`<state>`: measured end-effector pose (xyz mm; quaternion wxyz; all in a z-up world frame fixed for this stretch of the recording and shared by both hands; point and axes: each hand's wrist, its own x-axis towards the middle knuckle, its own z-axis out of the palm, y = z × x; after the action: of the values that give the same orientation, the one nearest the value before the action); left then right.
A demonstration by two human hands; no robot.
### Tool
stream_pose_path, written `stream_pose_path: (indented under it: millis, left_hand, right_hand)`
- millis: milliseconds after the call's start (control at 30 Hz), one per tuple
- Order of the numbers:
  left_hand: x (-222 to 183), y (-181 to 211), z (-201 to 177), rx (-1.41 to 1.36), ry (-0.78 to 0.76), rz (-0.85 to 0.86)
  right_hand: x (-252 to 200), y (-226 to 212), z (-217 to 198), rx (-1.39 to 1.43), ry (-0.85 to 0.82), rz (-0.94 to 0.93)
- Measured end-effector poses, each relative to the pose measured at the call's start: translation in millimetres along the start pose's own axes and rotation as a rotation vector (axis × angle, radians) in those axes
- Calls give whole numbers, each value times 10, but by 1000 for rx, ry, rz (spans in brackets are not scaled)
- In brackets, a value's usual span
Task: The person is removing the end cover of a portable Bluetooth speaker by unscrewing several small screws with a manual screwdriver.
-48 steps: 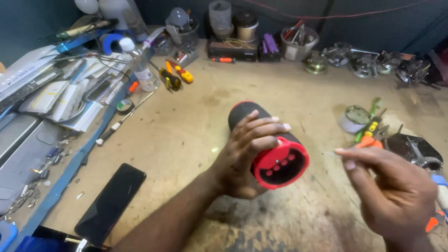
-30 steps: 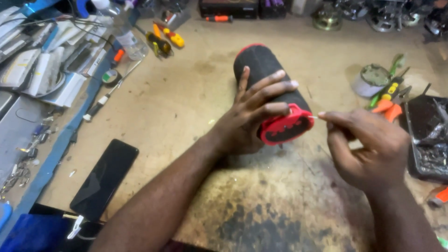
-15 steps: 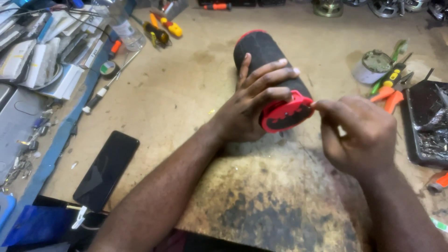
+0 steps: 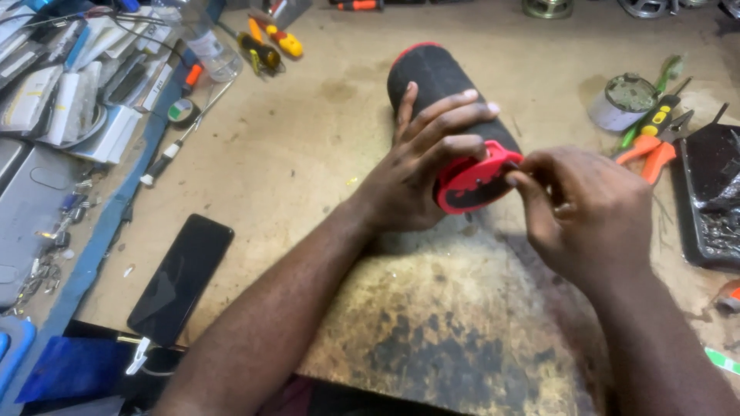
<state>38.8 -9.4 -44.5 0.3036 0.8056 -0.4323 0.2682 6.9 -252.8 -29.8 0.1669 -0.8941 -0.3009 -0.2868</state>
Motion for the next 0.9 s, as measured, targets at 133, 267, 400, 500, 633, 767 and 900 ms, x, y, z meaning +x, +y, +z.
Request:
stream_pose_path:
  millis: [133,267,400,500,633,767,900]
  left_hand:
    - [0,8,-4,-1,-4,11]
    - [-6,-5,12,-10,0,10]
    - [4,49,-17,-10,38,-10]
    - [-25,-2,17,-19,23,-29]
    - [-27,-5,28,19,7,8]
    - [-33,-14,-16,-11,34,-26]
    - [-54,-47,11,-33,59,-29]
  right_hand:
    - [32,-54,-26,45,-21,21]
    - [33,-99,-31,156,-27,18]
    - [26,-161,-37,274,4,30]
    - [-62,-91,88,171,-106,146]
    - [-138,-14,166,155,-60,82]
    - [-166,-43,117,232,23,17]
    - [-209,38,149,256,51,-131]
